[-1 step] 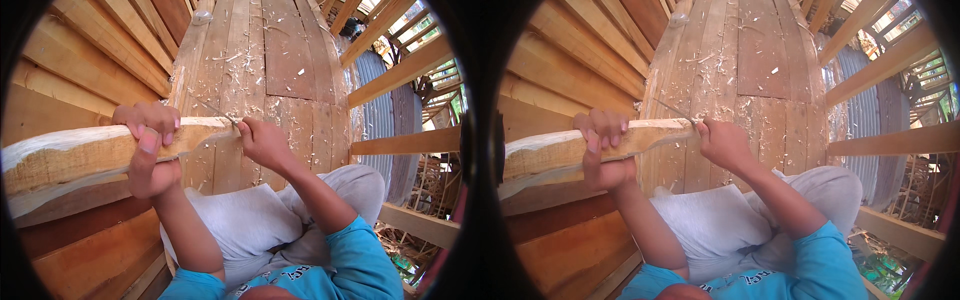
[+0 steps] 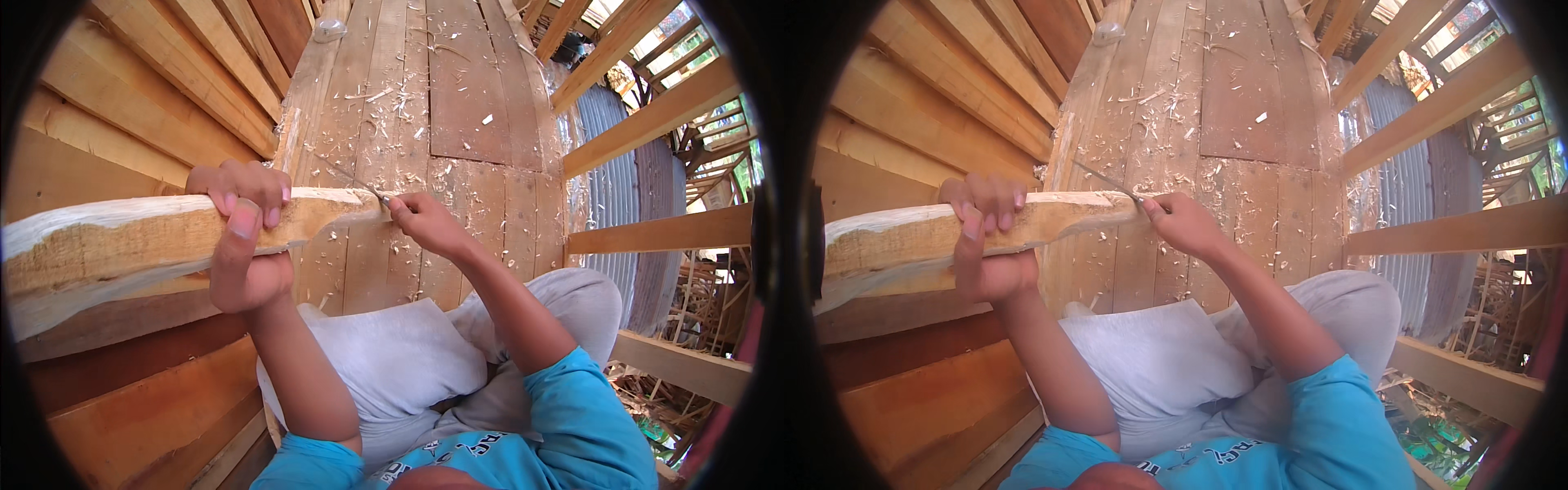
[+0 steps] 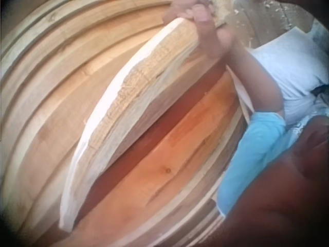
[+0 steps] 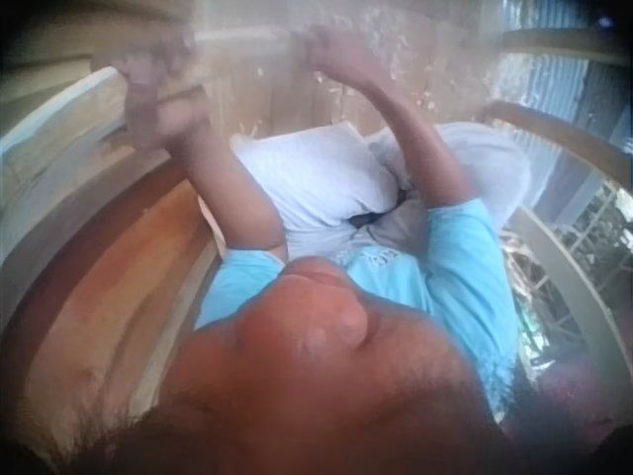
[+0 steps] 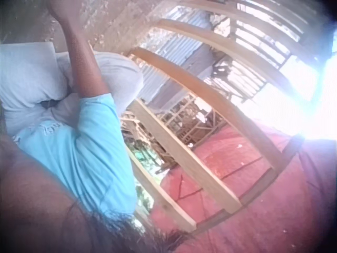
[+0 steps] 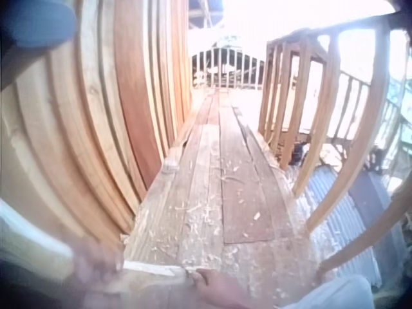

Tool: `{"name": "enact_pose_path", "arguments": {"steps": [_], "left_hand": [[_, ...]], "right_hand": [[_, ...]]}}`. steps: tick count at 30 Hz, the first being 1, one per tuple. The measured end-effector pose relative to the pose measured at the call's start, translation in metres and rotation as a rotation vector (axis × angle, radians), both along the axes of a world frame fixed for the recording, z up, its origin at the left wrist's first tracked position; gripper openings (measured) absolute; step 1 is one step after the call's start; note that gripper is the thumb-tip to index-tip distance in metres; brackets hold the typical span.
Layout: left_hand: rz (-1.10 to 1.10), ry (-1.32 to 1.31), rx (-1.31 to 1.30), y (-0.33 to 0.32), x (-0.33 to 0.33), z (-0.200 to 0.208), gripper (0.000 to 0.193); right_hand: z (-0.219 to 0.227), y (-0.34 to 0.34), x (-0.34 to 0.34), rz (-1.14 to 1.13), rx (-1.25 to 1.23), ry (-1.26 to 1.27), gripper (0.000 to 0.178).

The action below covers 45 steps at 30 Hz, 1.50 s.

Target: The person sits on a wooden floor and uses a knife to shave and shape a long, curved piece of wood. They hold the wood with their left hand and repeatedly scrape the surface with the knife in their right hand, creating wood shavings.

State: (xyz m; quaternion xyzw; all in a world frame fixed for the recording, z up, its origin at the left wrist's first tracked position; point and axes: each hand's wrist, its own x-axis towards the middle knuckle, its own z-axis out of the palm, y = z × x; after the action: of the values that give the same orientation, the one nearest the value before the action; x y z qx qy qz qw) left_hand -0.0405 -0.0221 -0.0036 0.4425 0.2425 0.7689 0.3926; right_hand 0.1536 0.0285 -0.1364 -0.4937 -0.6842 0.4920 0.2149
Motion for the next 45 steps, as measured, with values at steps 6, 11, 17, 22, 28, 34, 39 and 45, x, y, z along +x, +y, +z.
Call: {"name": "enact_pose_path", "arguments": {"steps": [6,11,17,22,28,34,39,45], "left_hand": [[-0.132,0.0,-0.01,-0.002,-0.003,0.001,0.023],[-0.145,0.036,-0.053,-0.01,0.006,0.009,0.024],[-0.112,0.12,0.034,-0.007,0.009,0.0,0.023],[-0.1,0.143,-0.002,-0.011,0.019,0.003,0.021],[-0.115,0.162,-0.042,-0.013,0.039,0.006,0.021],[-0.123,0.162,-0.033,-0.021,0.03,0.002,0.02],[0.023,0.106,-0.047,-0.01,0.034,0.0,0.021],[-0.051,0.111,-0.025,-0.016,0.031,0.003,0.02]], "right_hand": [[0.029,-0.006,-0.006,-0.135,-0.108,-0.289,0.068],[0.035,-0.01,-0.008,-0.186,-0.052,-0.372,0.059],[0.011,-0.012,-0.001,-0.256,0.004,-0.35,0.06],[0.021,-0.019,0.0,-0.279,0.023,-0.355,0.061],[-0.025,-0.008,0.015,-0.271,-0.127,-0.038,0.05],[0.032,-0.03,0.002,-0.081,0.385,-0.349,0.042],[0.014,-0.028,-0.002,-0.272,0.214,-0.29,0.048],[0.009,-0.023,0.012,-0.289,0.129,-0.312,0.054]]}}
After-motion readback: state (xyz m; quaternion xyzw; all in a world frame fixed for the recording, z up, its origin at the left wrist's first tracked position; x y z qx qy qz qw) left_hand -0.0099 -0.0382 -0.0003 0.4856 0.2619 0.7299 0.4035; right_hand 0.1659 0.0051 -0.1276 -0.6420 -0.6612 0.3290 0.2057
